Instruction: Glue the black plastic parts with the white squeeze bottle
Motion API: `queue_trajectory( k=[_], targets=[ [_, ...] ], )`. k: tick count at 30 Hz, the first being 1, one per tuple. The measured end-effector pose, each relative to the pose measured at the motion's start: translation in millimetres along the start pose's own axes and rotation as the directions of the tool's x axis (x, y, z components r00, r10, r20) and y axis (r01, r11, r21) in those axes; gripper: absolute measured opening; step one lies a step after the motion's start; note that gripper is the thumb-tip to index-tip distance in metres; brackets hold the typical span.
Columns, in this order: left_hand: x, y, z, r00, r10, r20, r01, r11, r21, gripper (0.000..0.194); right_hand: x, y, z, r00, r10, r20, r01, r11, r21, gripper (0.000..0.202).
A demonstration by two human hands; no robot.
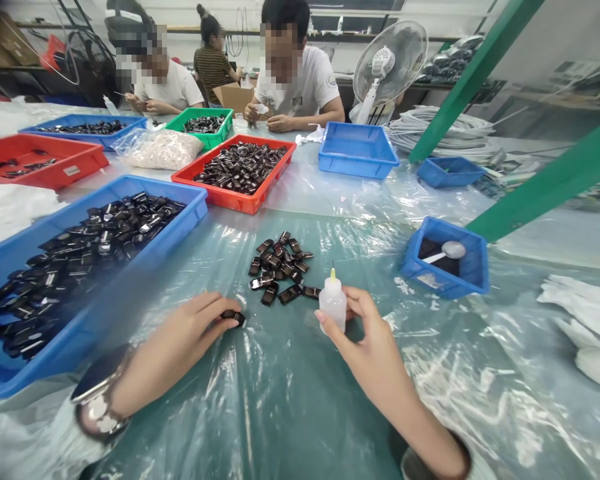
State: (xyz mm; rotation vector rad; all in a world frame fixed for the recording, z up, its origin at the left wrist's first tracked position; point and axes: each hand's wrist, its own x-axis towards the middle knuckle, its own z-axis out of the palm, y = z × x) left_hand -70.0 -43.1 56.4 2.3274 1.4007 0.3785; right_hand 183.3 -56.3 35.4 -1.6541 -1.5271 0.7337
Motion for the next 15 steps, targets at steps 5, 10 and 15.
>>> queue_trajectory(
  k=[5, 10, 15],
  targets=[
    [-5, 2, -4.5, 0.999, -0.034, 0.005, 0.033, 0.993, 0.111, 0.011, -2, 0, 1, 1.000, -0.008, -0.012, 0.007, 1.000, -0.004, 0.039],
    [-1, -9, 1.1, 0.992, -0.056, -0.113, 0.069, 0.991, 0.114, 0.018, -4, -1, 1, 1.000, -0.025, 0.004, 0.025, 1.000, -0.001, 0.039],
    [1, -13, 1.8, 0.987, -0.035, -0.155, 0.023, 0.997, -0.077, 0.018, -8, -4, 0, 0.996, -0.039, 0.076, 0.038, 0.999, 0.024, 0.038]
  ],
)
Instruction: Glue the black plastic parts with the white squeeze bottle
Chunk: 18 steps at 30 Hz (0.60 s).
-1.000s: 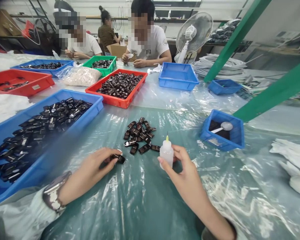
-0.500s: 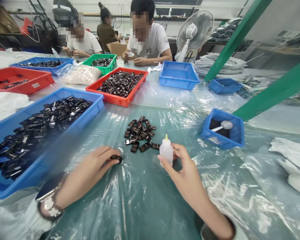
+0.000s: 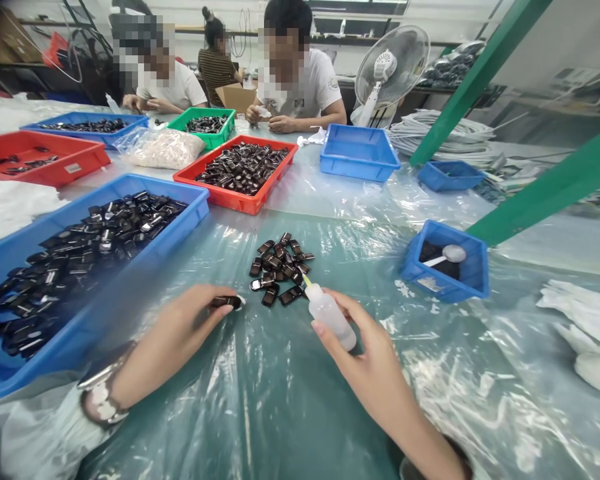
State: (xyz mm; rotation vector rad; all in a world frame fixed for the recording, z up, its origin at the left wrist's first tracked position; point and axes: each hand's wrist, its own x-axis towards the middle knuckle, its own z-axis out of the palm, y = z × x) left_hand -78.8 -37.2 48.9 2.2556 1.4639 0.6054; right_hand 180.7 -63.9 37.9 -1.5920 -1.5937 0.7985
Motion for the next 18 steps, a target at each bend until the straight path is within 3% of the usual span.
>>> queue_trajectory(
  k=[3, 7, 13, 18],
  targets=[
    [-1, 1, -2.3, 0.999, -0.018, 0.044, 0.028, 0.974, -0.226, 0.019, -5, -1, -2, 0.998, -0.022, 0.054, 0.019, 0.999, 0.049, 0.038],
    [0, 3, -5.1, 0.990, -0.063, 0.128, 0.120, 0.852, -0.510, 0.018, -12, -6, -4, 0.984, -0.142, 0.110, 0.135, 0.988, 0.073, 0.026],
    [-2, 8, -7.4, 0.979, -0.138, 0.150, 0.201, 0.764, -0.612, 0.021, -16, -15, -5, 0.963, -0.244, 0.112, 0.237, 0.969, 0.071, 0.029],
    [-5, 11, -8.8, 0.978, -0.125, 0.167, 0.206, 0.718, -0.665, 0.021, -17, -13, -6, 0.971, -0.220, 0.096, 0.216, 0.975, 0.046, 0.025]
  ],
)
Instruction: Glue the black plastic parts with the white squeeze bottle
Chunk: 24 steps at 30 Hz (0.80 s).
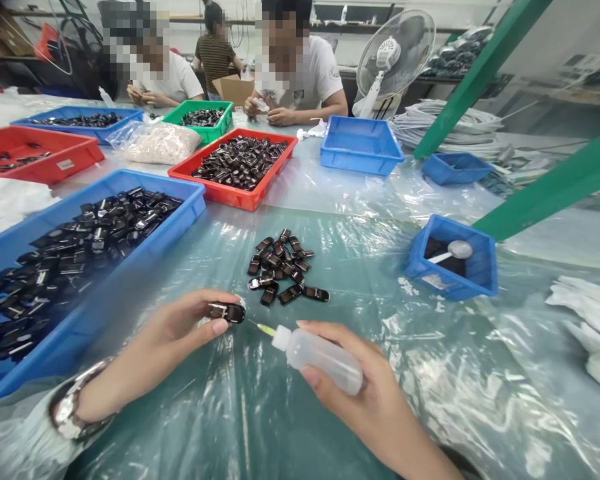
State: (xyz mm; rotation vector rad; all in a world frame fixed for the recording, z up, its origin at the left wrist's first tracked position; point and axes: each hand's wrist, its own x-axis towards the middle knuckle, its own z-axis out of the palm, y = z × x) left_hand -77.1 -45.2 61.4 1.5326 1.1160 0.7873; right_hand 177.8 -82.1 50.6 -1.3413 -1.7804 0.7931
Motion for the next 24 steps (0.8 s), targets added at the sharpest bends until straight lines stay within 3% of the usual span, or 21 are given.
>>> queue_trajectory(
  k=[12, 18, 24],
  targets=[
    [-5, 1, 5.8, 0.996, 0.044, 0.078, -0.046, 0.998, 0.034, 0.020, 1, 0, 0, 0.997, 0.032, 0.077, -0.034, 0.999, 0.021, 0.030],
    [-9, 2, 9.0, 0.998, 0.038, 0.059, -0.039, 0.999, 0.017, 0.021, -6, 5, -3, 0.999, 0.034, 0.004, -0.034, 0.999, 0.022, 0.017],
    [-12, 3, 10.3, 0.998, 0.035, 0.060, -0.036, 0.999, 0.005, 0.020, -5, 3, -4, 0.996, 0.094, 0.009, -0.094, 0.994, 0.062, 0.019]
  ],
)
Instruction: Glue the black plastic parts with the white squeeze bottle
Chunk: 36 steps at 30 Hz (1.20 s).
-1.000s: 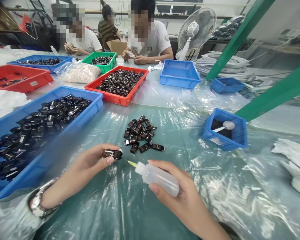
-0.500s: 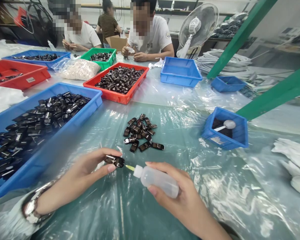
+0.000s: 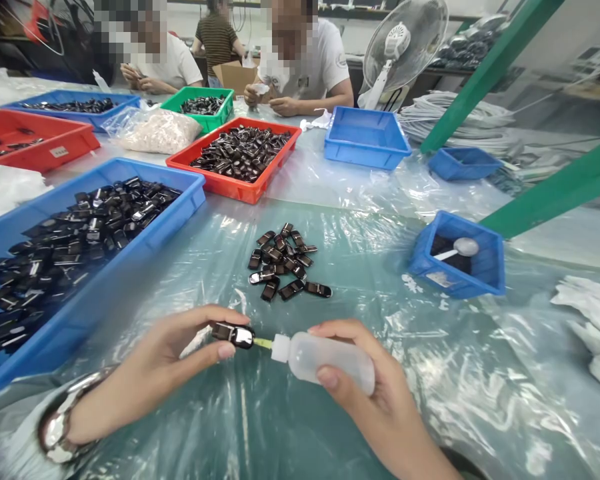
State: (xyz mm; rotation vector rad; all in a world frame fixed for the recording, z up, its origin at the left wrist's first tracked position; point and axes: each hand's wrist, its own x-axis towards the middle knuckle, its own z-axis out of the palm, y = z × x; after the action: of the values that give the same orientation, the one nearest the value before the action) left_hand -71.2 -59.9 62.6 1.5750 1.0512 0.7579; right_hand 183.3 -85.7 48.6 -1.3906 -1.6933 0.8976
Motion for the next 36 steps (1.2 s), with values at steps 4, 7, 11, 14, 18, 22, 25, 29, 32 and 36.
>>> queue_trajectory(
  k=[4, 7, 11, 14, 18, 22, 25, 29, 32, 36],
  targets=[
    [-0.5, 0.5, 0.5, 1.000, 0.001, 0.012, -0.002, 1.000, 0.006, 0.019, 2.6, -6.2, 0.7, 1.000, 0.018, -0.010, -0.018, 0.999, 0.027, 0.021],
    [-1.1, -0.4, 1.1, 1.000, -0.002, 0.013, 0.002, 1.000, 0.013, 0.019, 2.8, -8.8, 1.3, 0.996, 0.080, -0.039, -0.078, 0.995, 0.059, 0.026],
    [-2.2, -1.2, 2.0, 1.000, -0.007, 0.012, 0.007, 1.000, 0.000, 0.019, 1.1, -7.5, 1.0, 0.996, 0.086, -0.005, -0.085, 0.993, 0.077, 0.023],
    [-2.0, -0.9, 1.9, 1.000, -0.015, 0.013, 0.015, 1.000, -0.004, 0.020, 0.2, -7.5, 1.1, 0.993, 0.114, -0.012, -0.112, 0.989, 0.098, 0.022],
    [-0.8, -0.5, 1.4, 0.999, -0.026, 0.026, 0.026, 1.000, 0.010, 0.020, 0.3, -9.6, 1.7, 0.989, 0.148, 0.004, -0.148, 0.983, 0.109, 0.025],
    [-0.7, -0.2, 2.3, 0.999, -0.029, 0.031, 0.028, 0.999, 0.016, 0.020, 1.5, -10.0, 0.7, 0.989, 0.146, -0.002, -0.144, 0.984, 0.106, 0.026],
    [-1.9, -0.2, 2.4, 0.999, -0.030, 0.038, 0.030, 0.999, 0.014, 0.019, 2.6, -8.6, -1.8, 0.995, 0.094, 0.035, -0.096, 0.993, 0.071, 0.024],
    [-3.4, -1.7, 1.5, 0.998, -0.043, 0.042, 0.040, 0.998, 0.056, 0.027, 2.7, -5.9, -4.9, 0.999, 0.018, 0.047, -0.019, 1.000, 0.022, 0.017],
    [-3.1, -3.4, 2.1, 0.997, -0.062, 0.050, 0.059, 0.996, 0.067, 0.029, 1.6, -4.5, -4.9, 0.999, -0.032, 0.043, 0.033, 0.999, -0.015, 0.014],
    [-3.1, -3.9, 3.8, 0.996, -0.069, 0.056, 0.066, 0.996, 0.052, 0.023, 1.2, -4.0, -3.1, 0.997, -0.069, -0.019, 0.068, 0.996, -0.053, 0.014]
  ],
)
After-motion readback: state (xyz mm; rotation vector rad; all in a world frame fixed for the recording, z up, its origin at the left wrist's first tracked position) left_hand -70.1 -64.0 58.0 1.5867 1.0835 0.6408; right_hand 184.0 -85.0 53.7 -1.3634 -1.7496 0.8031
